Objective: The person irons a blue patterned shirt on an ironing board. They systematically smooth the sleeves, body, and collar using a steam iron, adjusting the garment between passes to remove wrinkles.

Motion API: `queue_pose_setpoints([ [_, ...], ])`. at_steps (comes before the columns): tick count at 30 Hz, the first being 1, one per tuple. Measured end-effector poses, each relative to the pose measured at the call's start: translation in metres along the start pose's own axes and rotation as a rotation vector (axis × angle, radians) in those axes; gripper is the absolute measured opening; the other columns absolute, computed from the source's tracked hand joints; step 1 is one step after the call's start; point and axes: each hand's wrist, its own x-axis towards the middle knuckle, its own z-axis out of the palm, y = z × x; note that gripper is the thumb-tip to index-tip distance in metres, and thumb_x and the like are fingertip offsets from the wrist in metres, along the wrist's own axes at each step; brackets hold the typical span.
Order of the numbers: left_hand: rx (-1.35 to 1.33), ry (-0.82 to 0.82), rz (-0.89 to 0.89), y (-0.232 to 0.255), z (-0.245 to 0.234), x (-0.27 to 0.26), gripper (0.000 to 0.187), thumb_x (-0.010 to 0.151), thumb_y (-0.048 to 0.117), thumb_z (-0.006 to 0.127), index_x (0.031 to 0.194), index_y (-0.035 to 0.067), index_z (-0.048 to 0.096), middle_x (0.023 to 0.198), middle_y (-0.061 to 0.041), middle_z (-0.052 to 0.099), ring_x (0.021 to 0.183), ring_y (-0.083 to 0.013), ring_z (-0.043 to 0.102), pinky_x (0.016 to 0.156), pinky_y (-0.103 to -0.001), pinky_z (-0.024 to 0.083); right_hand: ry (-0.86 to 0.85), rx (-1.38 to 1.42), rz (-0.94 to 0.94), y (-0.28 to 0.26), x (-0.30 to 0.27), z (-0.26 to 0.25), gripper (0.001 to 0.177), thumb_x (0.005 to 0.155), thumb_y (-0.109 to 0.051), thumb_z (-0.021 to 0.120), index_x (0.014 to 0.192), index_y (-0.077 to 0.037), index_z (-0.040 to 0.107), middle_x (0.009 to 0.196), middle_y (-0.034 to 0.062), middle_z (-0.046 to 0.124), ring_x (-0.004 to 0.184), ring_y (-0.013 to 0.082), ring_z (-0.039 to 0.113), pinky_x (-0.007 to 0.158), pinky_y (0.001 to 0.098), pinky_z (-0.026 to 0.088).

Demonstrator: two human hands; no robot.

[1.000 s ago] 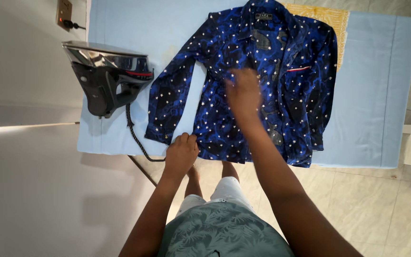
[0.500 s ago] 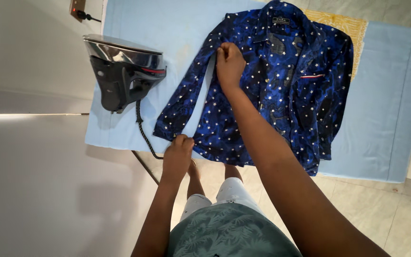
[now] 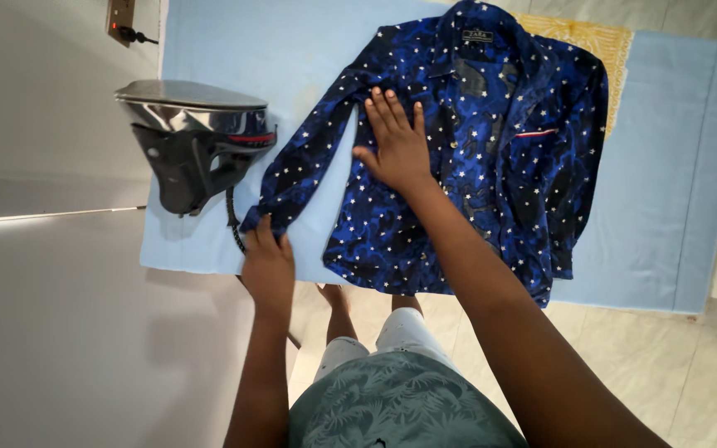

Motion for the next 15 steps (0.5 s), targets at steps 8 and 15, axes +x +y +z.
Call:
queue_pose_setpoints([
  [8,-0.179,-0.045,0.335,0.084,-0.023,0.018,0.041,0.094,0.027,0.069,0.128,0.006,0.063,0.118,-0.017,0.064,0.101,-0.0355,0.067,0.081,-0.043,0.056,0.201,0.163,0.075,0.006,-0.056,-0.019,0.08,0.089,-0.066,0.062,0.147,-0.011,0.054,0.162,0.0151,0.037,0.153,0.0347,0.028,0.12,0.0671,0.011],
  [15,-0.297,-0.248,0.692,0.168,0.038,0.042,0.034,0.098,0.02,0.062,0.128,0.004,0.063,0.131,-0.018,0.062,0.126,-0.0375,0.058,0.11,-0.047,0.046,0.293,0.066,0.44,0.072,-0.152,-0.046,0.043,0.094,-0.034,0.072,0.126,-0.007,0.068,0.155,0.0173,0.049,0.151,0.0357,0.037,0.121,0.0642,0.021],
])
